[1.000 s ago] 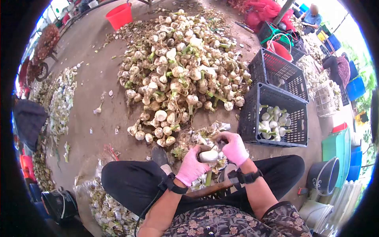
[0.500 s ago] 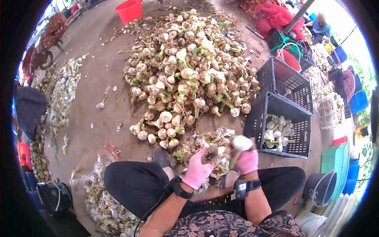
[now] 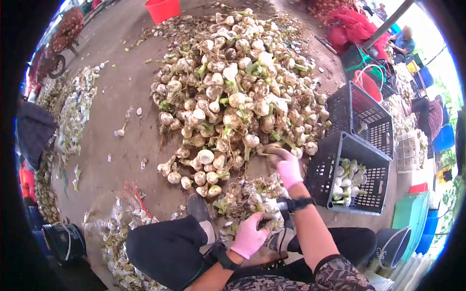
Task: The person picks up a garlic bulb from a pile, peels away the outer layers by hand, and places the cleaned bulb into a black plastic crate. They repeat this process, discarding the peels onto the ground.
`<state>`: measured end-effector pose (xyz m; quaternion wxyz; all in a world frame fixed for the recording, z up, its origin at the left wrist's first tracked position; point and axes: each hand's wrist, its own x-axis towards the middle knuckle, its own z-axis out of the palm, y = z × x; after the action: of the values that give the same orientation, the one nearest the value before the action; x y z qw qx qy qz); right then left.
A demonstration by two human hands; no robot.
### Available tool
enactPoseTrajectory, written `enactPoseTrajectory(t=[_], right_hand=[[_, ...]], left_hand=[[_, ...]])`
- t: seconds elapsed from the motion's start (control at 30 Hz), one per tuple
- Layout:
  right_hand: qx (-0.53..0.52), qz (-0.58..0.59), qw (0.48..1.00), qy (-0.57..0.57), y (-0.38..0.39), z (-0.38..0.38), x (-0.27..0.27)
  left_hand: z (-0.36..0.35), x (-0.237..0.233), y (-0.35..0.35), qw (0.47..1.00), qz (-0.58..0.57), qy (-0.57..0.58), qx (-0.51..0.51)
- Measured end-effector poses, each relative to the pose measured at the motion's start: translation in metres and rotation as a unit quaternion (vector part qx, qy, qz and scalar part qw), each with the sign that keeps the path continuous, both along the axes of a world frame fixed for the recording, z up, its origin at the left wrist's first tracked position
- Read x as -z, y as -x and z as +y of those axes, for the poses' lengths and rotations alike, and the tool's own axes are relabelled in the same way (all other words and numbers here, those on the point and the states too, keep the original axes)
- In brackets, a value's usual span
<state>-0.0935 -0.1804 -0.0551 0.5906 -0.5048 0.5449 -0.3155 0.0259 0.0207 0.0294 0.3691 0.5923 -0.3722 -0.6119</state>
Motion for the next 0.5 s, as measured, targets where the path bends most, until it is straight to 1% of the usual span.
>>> enactPoseTrajectory(t=[0.03, 0.07, 0.13, 0.17, 0.2, 0.23, 0.27, 0.33, 0.4, 0.43, 0.47, 0.5], right_hand=[[-0.074, 0.135, 0.984, 0.093, -0.021, -0.013, 0.005], [-0.145, 0.264, 0.936, 0.184, -0.04, -0.025, 0.011], [-0.161, 0.399, 0.869, 0.244, -0.07, -0.043, 0.029], [-0.162, 0.426, 0.858, 0.236, -0.08, -0.044, 0.037], [-0.165, 0.423, 0.86, 0.233, -0.082, -0.047, 0.047], [-0.146, 0.419, 0.869, 0.22, -0.083, -0.049, 0.058], [-0.125, 0.415, 0.877, 0.209, -0.084, -0.051, 0.067], [-0.114, 0.436, 0.871, 0.195, -0.078, -0.032, 0.052], [-0.1, 0.354, 0.928, 0.056, -0.049, -0.014, 0.047], [-0.042, 0.175, 0.976, -0.121, -0.032, -0.001, 0.049], [0.017, -0.018, 0.957, -0.288, -0.017, 0.014, 0.052], [0.036, -0.135, 0.929, -0.342, -0.003, 0.034, 0.069]], left_hand=[[0.001, 0.006, 0.002, 1.0, -0.005, -0.007, -0.008], [-0.001, 0.011, 0.002, 1.0, -0.01, -0.015, -0.017], [-0.007, 0.008, -0.002, 0.999, -0.007, -0.028, -0.018], [-0.007, 0.008, -0.002, 0.999, -0.028, -0.027, -0.016], [-0.007, 0.009, -0.002, 0.998, -0.048, -0.026, -0.014], [-0.008, 0.009, -0.003, 0.997, -0.073, -0.016, -0.012], [-0.009, 0.011, -0.005, 0.997, -0.074, -0.018, -0.013], [-0.009, 0.017, -0.003, 0.999, -0.023, -0.01, -0.046], [-0.008, 0.027, -0.001, 0.995, -0.043, 0.025, -0.092], [-0.014, 0.017, -0.005, 0.993, -0.068, 0.02, -0.094], [-0.018, 0.006, -0.011, 0.991, -0.093, 0.014, -0.096], [-0.013, 0.017, -0.012, 0.967, -0.219, 0.083, -0.103]])
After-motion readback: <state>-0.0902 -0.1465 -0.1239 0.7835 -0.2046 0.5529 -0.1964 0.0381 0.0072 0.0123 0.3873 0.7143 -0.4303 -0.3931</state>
